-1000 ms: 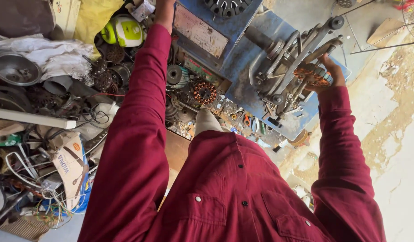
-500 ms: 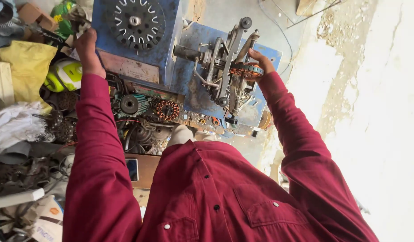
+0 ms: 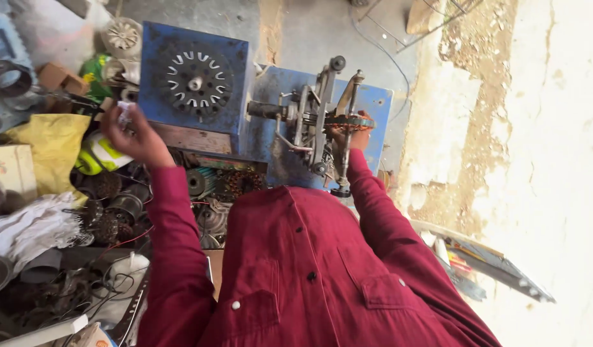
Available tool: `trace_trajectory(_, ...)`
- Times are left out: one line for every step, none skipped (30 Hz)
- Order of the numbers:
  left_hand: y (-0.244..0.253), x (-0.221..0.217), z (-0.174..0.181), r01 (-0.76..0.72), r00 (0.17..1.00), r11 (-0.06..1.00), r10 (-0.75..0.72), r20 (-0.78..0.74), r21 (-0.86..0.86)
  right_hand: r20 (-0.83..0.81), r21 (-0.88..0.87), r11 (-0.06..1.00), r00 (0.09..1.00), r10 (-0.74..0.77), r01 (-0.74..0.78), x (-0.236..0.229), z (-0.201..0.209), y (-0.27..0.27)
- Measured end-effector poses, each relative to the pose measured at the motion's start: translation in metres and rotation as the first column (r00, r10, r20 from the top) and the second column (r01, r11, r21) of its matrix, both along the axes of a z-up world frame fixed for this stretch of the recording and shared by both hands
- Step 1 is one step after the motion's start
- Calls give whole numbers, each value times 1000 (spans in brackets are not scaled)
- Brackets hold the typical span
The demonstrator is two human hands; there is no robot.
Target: The person winds a fan stator using a winding machine, manually rotating the stator and guiding the copper wire into the slots. They periodically stop to adjust the wire and reposition the stator before continuing the process.
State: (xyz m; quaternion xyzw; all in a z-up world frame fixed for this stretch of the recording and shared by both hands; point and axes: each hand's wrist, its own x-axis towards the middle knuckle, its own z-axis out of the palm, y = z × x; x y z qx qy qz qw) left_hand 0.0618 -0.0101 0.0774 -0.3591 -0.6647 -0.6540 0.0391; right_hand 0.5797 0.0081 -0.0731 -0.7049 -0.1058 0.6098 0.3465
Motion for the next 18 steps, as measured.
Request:
trace_trajectory(-9, 19, 19, 16, 996, 999, -13, -89, 32, 9, 7, 1000, 1000, -3, 3, 4, 6, -1)
trace_trajectory(-21, 44, 38, 38, 984, 997, -27, -176, 63, 59, 16, 1000, 998, 3, -4, 7, 15, -2)
trace_trajectory(-29, 71, 58, 36, 987, 999, -37, -153, -6, 128, 42, 999, 992, 4, -9, 10, 30, 1)
trace_trajectory(-31, 96, 78, 38, 990, 996, -48, -133, -77, 212, 60, 998, 977, 1, -14, 14, 48, 5)
trace_trajectory(-38, 132, 94, 267, 955, 964, -265, 138, 0, 428, 173, 984, 904, -29, -50, 15, 69, -3)
trace_trajectory(-41, 170, 111, 448, 801, 884, -463, 378, 133, 633, 293, 948, 769, -95, -125, 10, 92, -14)
trace_trajectory(-33, 188, 127, 644, 760, 764, -645, 73, 40, 758, 387, 901, 625, -189, -197, -1, 114, -20)
trace_trajectory(-45, 208, 145, 778, 627, 605, -764, 152, -169, 804, 468, 802, 555, -212, -371, -12, 138, -27)
trace_trajectory(-35, 222, 152, 850, 492, 481, -871, -5, -214, 837, 505, 669, 498, -226, -545, -25, 158, -25)
trace_trajectory(-24, 245, 151, 924, 374, 332, -884, 279, -189, 877, 473, 555, 430, -217, -685, -37, 174, -22)
trace_trajectory(-21, 268, 143, 976, 219, 183, -809, 546, -120, 924, 375, 507, 357, -138, -776, -45, 184, -24)
trace_trajectory(-22, 290, 130, 986, 165, 154, -788, 594, -69, 926, 371, 539, 344, -154, -756, -45, 190, -25)
trace_trajectory(-18, 309, 113, 991, 114, 131, -771, 626, -19, 924, 378, 563, 335, -182, -735, -46, 189, -16)
trace_trajectory(-15, 320, 93, 993, 62, 110, -753, 655, 32, 922, 385, 586, 325, -210, -713, -45, 185, -10)
trace_trajectory(-14, 326, 73, 990, 103, 141, -778, 620, 12, 845, 487, 618, 512, -154, -617, -39, 180, -8)
trace_trajectory(-11, 331, 55, 985, 143, 172, -800, 583, -6, 726, 564, 655, 679, -104, -503, -31, 174, -5)
trace_trajectory(-15, 336, 40, 980, 174, 195, -815, 553, -20, 577, 602, 705, 814, -62, -374, -19, 168, -9)
trace_trajectory(-18, 339, 30, 945, 321, 269, -867, 382, -185, 468, 637, 705, 883, -32, -312, -8, 162, -12)
